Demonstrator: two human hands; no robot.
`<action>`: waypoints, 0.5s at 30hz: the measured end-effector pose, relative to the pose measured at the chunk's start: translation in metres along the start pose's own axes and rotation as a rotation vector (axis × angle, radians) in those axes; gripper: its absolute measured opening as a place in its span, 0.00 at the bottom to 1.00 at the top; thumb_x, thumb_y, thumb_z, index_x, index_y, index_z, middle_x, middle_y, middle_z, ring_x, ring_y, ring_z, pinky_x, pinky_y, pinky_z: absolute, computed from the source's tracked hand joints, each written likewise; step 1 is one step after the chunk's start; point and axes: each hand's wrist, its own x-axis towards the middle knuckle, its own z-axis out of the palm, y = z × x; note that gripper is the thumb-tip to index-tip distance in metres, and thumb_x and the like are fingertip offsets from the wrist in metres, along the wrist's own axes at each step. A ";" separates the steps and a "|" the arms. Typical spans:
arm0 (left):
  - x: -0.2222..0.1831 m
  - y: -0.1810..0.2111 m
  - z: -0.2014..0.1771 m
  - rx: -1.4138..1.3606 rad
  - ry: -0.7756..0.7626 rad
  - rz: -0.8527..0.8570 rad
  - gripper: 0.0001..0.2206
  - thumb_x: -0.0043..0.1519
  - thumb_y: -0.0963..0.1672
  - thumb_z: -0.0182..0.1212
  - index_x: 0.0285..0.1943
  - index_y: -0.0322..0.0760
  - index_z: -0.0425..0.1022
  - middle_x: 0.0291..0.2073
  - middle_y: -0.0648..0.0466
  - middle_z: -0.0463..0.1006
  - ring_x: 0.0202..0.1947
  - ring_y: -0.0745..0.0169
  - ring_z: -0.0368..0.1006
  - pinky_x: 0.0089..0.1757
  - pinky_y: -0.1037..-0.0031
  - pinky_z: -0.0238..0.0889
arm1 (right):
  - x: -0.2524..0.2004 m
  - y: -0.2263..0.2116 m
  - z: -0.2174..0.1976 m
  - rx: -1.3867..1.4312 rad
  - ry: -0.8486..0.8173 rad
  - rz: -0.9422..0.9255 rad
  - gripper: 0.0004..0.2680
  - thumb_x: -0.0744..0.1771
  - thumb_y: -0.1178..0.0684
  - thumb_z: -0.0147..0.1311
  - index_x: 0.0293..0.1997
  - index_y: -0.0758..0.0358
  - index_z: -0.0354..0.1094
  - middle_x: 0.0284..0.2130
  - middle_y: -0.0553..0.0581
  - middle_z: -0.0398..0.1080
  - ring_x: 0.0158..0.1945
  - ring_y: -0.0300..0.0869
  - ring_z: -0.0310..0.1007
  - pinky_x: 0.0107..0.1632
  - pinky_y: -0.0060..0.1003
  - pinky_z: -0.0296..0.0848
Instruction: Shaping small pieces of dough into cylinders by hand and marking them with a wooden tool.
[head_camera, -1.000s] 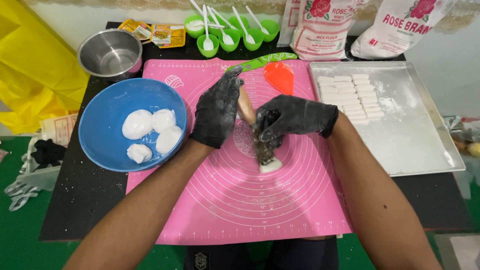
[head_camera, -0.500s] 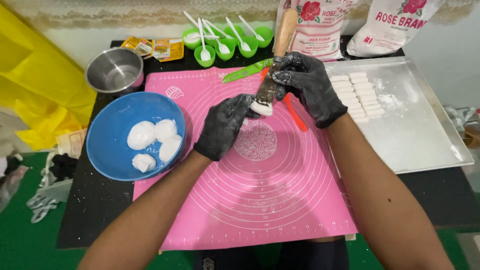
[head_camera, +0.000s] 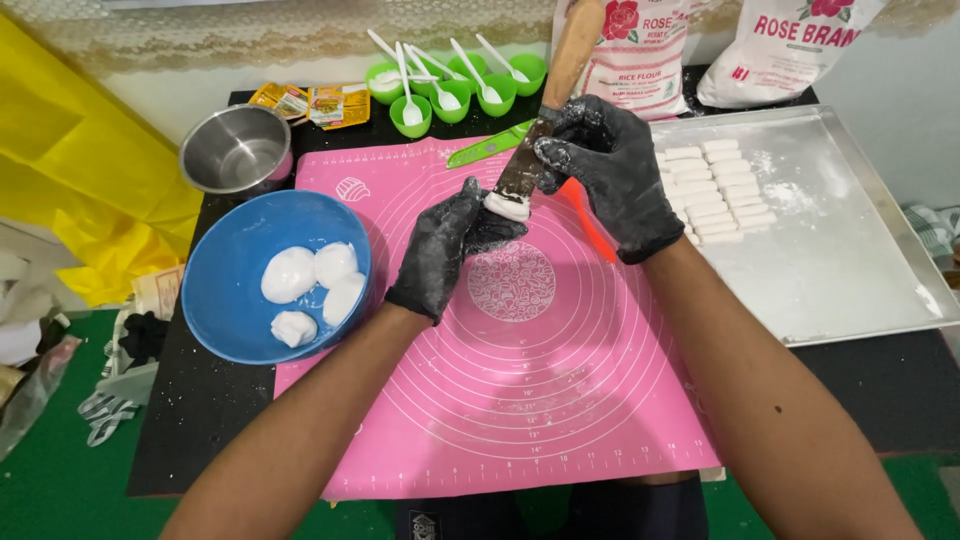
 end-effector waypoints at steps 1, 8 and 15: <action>0.000 -0.001 -0.002 0.018 -0.024 0.029 0.21 0.65 0.50 0.55 0.51 0.26 0.78 0.40 0.36 0.83 0.39 0.42 0.83 0.46 0.62 0.79 | 0.000 0.001 0.000 0.032 -0.006 0.008 0.07 0.65 0.62 0.64 0.41 0.70 0.69 0.30 0.61 0.73 0.26 0.45 0.74 0.31 0.37 0.80; 0.003 0.003 0.003 -0.087 0.003 -0.054 0.24 0.64 0.50 0.55 0.53 0.18 0.76 0.40 0.30 0.82 0.39 0.37 0.82 0.48 0.58 0.78 | -0.001 -0.002 0.008 -0.150 0.120 0.028 0.06 0.64 0.65 0.63 0.36 0.64 0.67 0.28 0.55 0.73 0.27 0.41 0.76 0.32 0.33 0.80; -0.002 0.016 0.008 -0.133 0.047 -0.090 0.26 0.62 0.51 0.57 0.54 0.17 0.75 0.40 0.28 0.81 0.38 0.34 0.81 0.48 0.56 0.77 | -0.012 -0.020 0.021 -0.555 0.142 -0.134 0.05 0.65 0.59 0.63 0.40 0.60 0.71 0.37 0.53 0.80 0.40 0.37 0.79 0.44 0.32 0.80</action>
